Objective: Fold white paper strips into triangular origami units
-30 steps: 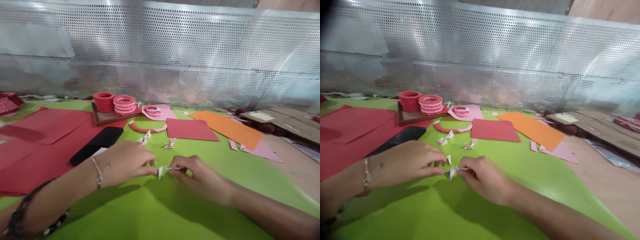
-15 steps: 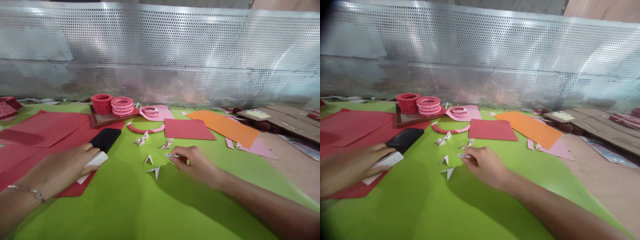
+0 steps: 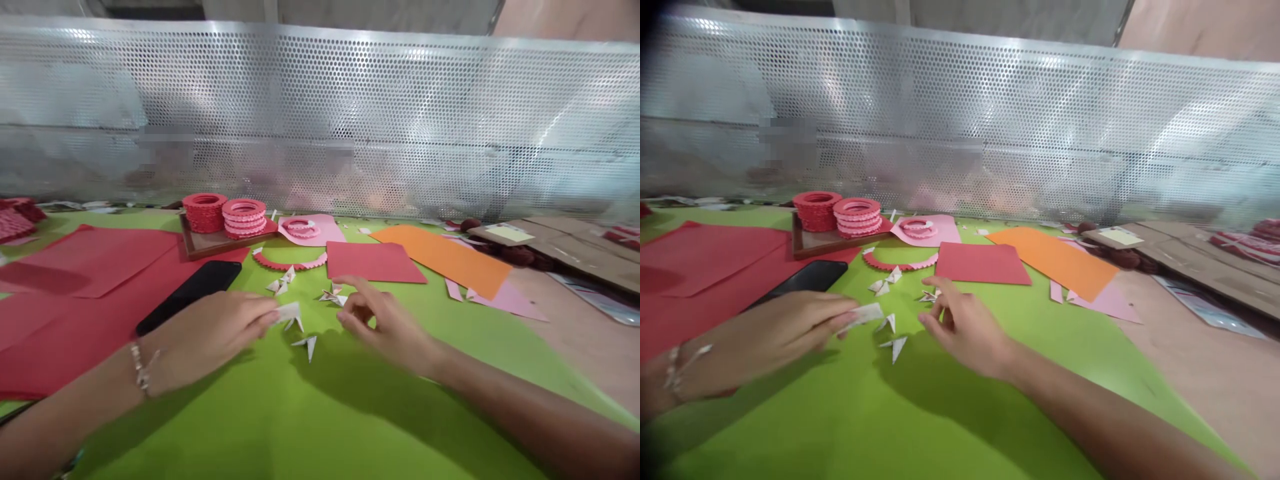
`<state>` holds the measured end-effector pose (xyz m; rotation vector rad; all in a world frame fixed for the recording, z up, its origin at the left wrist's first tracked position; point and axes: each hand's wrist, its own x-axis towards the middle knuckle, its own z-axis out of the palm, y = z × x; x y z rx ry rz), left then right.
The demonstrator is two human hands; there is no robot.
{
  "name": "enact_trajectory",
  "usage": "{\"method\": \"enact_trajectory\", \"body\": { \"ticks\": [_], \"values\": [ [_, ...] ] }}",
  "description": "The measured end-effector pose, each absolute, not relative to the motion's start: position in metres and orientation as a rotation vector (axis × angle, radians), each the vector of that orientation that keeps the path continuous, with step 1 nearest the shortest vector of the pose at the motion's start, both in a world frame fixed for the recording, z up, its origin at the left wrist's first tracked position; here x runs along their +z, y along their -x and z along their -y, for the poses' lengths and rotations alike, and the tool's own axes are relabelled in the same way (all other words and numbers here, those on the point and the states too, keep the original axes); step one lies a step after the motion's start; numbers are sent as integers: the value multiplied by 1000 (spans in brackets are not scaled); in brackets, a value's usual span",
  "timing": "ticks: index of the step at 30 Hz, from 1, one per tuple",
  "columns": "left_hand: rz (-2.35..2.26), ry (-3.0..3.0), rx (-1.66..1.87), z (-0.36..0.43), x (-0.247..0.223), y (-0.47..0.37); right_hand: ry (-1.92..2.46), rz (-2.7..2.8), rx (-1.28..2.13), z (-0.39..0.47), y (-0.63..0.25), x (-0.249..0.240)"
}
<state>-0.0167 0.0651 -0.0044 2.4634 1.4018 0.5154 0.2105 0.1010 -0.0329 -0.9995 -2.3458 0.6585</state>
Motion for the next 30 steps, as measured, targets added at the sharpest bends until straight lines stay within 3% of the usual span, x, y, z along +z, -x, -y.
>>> {"method": "enact_trajectory", "body": {
  "ticks": [6, 14, 24, 30],
  "values": [
    [-929, -1818, 321, -84, -8, -20, 557, 2411, 647, -96, -212, -30],
    [-815, -1568, 383, -91, -23, -23, 550, 2336, 558, -99, -213, -29],
    [-1066, -2492, 839, -76, -32, -23, 949, 2053, 809, -89, -203, -30],
    [-1087, -2425, 897, -75, -34, -27, 943, 1929, 951, -85, -201, -29]
  ]
}}
